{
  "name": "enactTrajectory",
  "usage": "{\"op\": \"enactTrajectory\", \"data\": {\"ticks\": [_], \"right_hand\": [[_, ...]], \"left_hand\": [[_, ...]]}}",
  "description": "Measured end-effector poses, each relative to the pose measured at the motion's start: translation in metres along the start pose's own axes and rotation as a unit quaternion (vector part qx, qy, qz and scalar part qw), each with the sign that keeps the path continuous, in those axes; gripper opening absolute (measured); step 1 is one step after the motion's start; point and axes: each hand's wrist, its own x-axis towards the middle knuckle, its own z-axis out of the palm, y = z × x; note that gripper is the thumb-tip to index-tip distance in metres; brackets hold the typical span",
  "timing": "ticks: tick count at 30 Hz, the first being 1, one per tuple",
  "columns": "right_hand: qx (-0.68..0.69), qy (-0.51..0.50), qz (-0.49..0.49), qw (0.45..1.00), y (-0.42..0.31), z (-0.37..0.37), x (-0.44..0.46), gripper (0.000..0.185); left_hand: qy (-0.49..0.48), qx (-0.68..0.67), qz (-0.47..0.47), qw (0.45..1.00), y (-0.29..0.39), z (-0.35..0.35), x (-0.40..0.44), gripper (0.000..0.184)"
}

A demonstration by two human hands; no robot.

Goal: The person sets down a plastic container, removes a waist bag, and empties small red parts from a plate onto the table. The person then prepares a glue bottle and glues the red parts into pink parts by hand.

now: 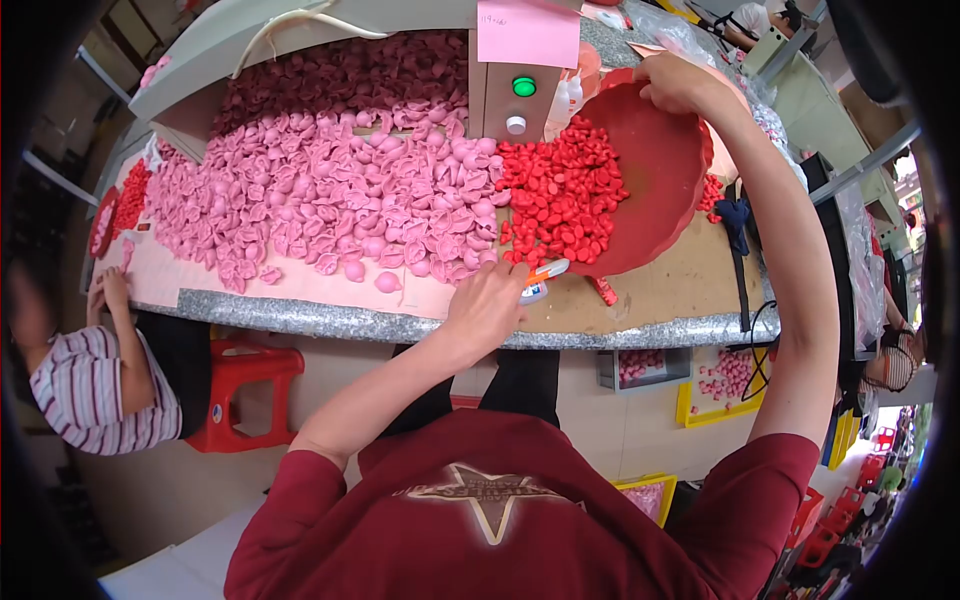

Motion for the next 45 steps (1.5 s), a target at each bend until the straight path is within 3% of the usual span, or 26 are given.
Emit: {"op": "enactTrajectory", "data": {"ticks": [11,17,23,29,32,40,44,45], "right_hand": [[0.026,0.003,0.049,0.998,-0.034,-0.023,-0.009,0.028],[-0.076,0.007,0.055,0.996,-0.019,-0.009,0.004,0.021],[-0.152,0.054,0.089,0.983,-0.043,-0.033,-0.018,0.019],[-0.184,0.143,0.055,0.971,-0.071,-0.028,-0.01,0.012],[-0.24,0.108,0.035,0.964,-0.087,-0.028,-0.012,0.017],[-0.295,0.217,0.116,0.923,-0.038,-0.035,-0.082,0.015],[-0.07,0.173,0.314,0.931,0.061,-0.015,-0.154,0.02],[-0.034,0.194,0.279,0.94,0.071,0.0,-0.181,0.023]], "left_hand": [[0.008,-0.031,-0.063,0.997,-0.017,-0.032,-0.021,0.026],[0.02,-0.05,-0.055,0.997,-0.022,-0.031,-0.023,0.031],[0.023,-0.087,-0.051,0.995,-0.02,-0.024,-0.016,0.031],[0.018,-0.081,-0.048,0.995,-0.014,-0.018,-0.007,0.032],[0.017,-0.098,-0.041,0.994,-0.01,-0.017,-0.006,0.028],[-0.007,-0.125,-0.054,0.991,-0.006,-0.02,-0.004,0.036],[0.006,-0.143,-0.057,0.988,0.004,-0.03,-0.006,0.035],[0.009,-0.157,-0.061,0.986,0.005,-0.031,-0.007,0.033]]}}
